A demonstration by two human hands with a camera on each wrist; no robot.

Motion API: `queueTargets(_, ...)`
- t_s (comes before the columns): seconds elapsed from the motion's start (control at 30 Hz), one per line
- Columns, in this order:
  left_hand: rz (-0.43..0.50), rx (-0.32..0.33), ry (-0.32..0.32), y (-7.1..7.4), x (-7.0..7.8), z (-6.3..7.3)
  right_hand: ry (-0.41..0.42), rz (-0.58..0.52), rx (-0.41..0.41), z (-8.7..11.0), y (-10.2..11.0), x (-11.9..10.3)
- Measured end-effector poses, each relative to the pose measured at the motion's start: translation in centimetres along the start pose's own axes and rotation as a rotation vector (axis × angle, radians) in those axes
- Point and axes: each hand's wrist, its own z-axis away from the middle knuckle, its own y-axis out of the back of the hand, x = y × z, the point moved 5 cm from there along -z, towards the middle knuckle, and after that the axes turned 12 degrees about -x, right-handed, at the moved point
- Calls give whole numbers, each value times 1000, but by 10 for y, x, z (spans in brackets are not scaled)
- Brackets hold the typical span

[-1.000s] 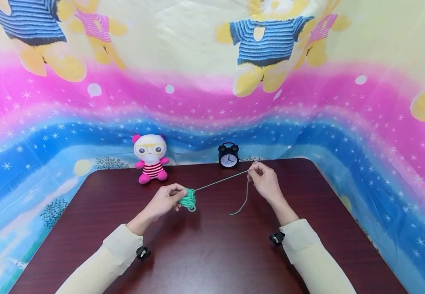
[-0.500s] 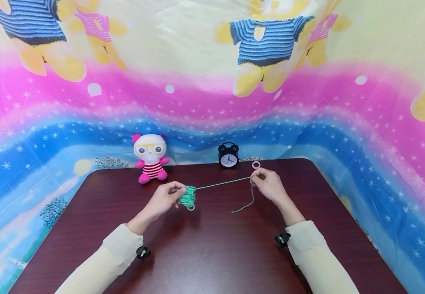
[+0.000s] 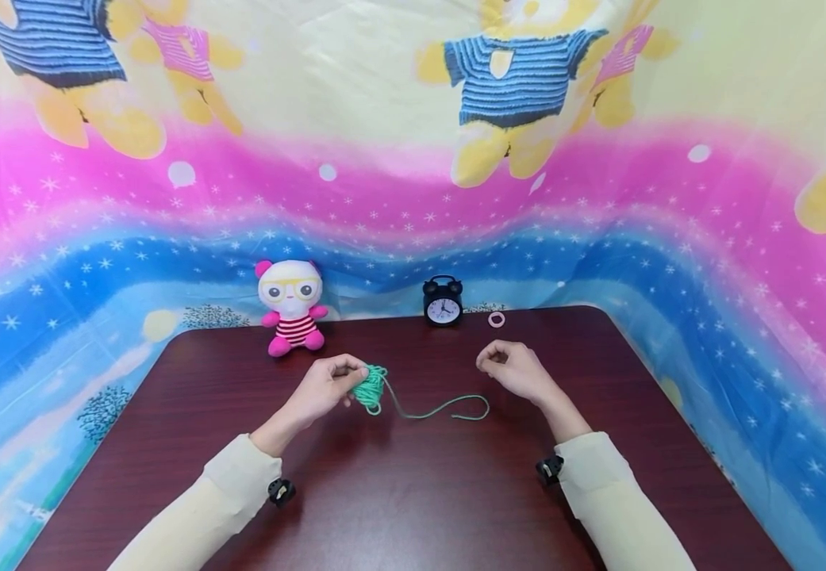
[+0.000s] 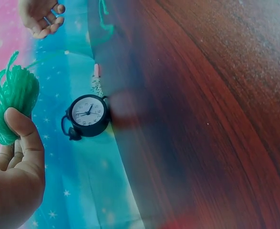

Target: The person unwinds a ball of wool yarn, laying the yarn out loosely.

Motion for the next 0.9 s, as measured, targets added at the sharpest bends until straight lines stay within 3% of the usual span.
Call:
queueTargets(0.2,-6,-3,-13,-1,1,-1,119,87,0,-2,-18,-24)
queueTargets(0.43,-10,-13,-19,-3,2,-1,237,90,-36,-3,-46,-57)
queueTargets(0.9,-16,-14,-17,-7,4,-1,347,66,-65,-11,-82,-90)
